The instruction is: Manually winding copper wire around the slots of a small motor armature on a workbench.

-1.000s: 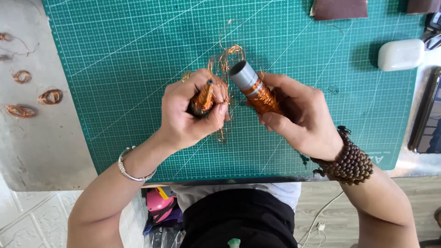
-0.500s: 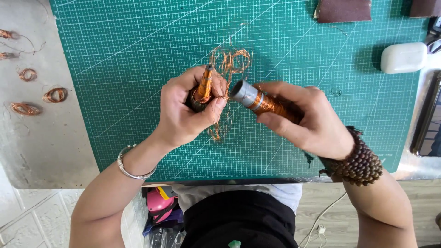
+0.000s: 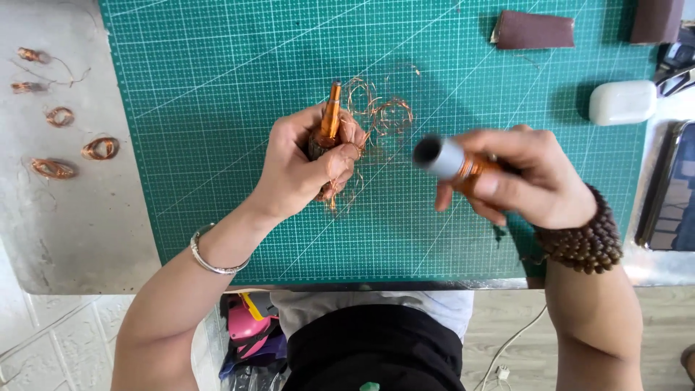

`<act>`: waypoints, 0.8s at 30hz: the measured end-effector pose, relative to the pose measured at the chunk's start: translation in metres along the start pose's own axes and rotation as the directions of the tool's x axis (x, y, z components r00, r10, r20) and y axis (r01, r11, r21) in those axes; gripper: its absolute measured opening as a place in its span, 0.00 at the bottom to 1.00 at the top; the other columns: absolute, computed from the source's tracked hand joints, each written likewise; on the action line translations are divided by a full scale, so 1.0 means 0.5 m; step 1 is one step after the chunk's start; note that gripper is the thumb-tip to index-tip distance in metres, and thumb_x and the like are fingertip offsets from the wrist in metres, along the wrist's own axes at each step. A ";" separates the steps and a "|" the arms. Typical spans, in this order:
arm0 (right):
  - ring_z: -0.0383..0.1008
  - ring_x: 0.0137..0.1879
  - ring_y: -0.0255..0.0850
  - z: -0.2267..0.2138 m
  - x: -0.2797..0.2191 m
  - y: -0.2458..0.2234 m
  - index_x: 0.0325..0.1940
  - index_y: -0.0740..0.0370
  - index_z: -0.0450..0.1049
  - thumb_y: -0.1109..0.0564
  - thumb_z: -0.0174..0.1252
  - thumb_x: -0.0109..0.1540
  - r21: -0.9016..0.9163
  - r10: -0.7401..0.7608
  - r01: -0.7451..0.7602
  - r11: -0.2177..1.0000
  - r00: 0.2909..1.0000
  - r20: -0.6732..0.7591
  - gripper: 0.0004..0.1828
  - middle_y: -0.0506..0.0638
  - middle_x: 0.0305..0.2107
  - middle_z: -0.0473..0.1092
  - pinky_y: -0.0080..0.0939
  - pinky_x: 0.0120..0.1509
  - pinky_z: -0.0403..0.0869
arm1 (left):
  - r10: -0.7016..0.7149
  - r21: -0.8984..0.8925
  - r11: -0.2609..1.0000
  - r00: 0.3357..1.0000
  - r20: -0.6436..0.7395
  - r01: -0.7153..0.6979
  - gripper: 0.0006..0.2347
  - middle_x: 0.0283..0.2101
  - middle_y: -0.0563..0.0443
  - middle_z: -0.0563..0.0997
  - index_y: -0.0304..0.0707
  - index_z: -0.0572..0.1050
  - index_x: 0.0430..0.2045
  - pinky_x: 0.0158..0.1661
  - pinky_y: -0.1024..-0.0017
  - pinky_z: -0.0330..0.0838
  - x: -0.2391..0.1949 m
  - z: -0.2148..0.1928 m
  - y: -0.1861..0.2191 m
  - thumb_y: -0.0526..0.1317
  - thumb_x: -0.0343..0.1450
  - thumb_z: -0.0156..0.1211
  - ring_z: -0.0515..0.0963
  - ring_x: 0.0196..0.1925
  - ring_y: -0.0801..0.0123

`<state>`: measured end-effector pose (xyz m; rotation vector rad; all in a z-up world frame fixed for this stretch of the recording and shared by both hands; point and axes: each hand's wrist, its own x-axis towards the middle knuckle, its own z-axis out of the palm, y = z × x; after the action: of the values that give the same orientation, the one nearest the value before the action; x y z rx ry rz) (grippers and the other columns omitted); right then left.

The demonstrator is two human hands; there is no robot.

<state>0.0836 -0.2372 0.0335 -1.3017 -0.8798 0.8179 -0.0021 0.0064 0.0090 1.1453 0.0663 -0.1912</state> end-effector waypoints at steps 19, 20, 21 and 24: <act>0.76 0.33 0.45 0.015 -0.005 0.017 0.42 0.70 0.66 0.60 0.53 0.58 0.107 -0.052 0.076 0.991 0.976 -0.210 0.11 0.57 0.34 0.70 0.37 0.36 0.82 | 0.117 0.269 0.957 0.993 0.004 -0.113 0.06 0.15 0.55 0.69 0.30 0.71 0.32 0.18 0.85 0.66 -0.011 0.015 0.016 0.35 0.68 0.57 0.67 0.14 0.77; 0.76 0.33 0.44 0.013 -0.005 0.017 0.41 0.67 0.66 0.61 0.53 0.58 0.074 -0.066 0.084 0.994 0.974 -0.218 0.10 0.57 0.34 0.70 0.37 0.36 0.82 | 0.148 0.299 0.943 0.989 0.017 -0.147 0.06 0.18 0.53 0.72 0.30 0.72 0.32 0.19 0.84 0.67 -0.011 0.015 0.018 0.35 0.68 0.57 0.69 0.16 0.76; 0.76 0.33 0.43 0.012 -0.006 0.017 0.40 0.64 0.66 0.61 0.54 0.58 0.044 -0.078 0.090 0.995 0.971 -0.226 0.08 0.57 0.35 0.70 0.37 0.36 0.82 | 0.177 0.327 0.928 0.984 0.030 -0.177 0.06 0.21 0.51 0.74 0.30 0.73 0.32 0.20 0.84 0.67 -0.012 0.016 0.019 0.35 0.69 0.56 0.71 0.17 0.75; 0.77 0.34 0.40 0.014 -0.003 0.004 0.39 0.63 0.64 0.65 0.54 0.57 0.040 -0.041 0.052 0.998 0.968 -0.246 0.08 0.55 0.35 0.70 0.30 0.35 0.81 | 0.247 0.391 0.887 0.968 0.048 -0.246 0.06 0.20 0.50 0.74 0.30 0.73 0.31 0.22 0.83 0.69 -0.011 0.020 0.028 0.36 0.70 0.54 0.72 0.17 0.75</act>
<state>0.0766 -0.2351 0.0317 -1.3044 -0.6877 0.6213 -0.0055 0.0034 0.0263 1.5448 -0.1221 0.0285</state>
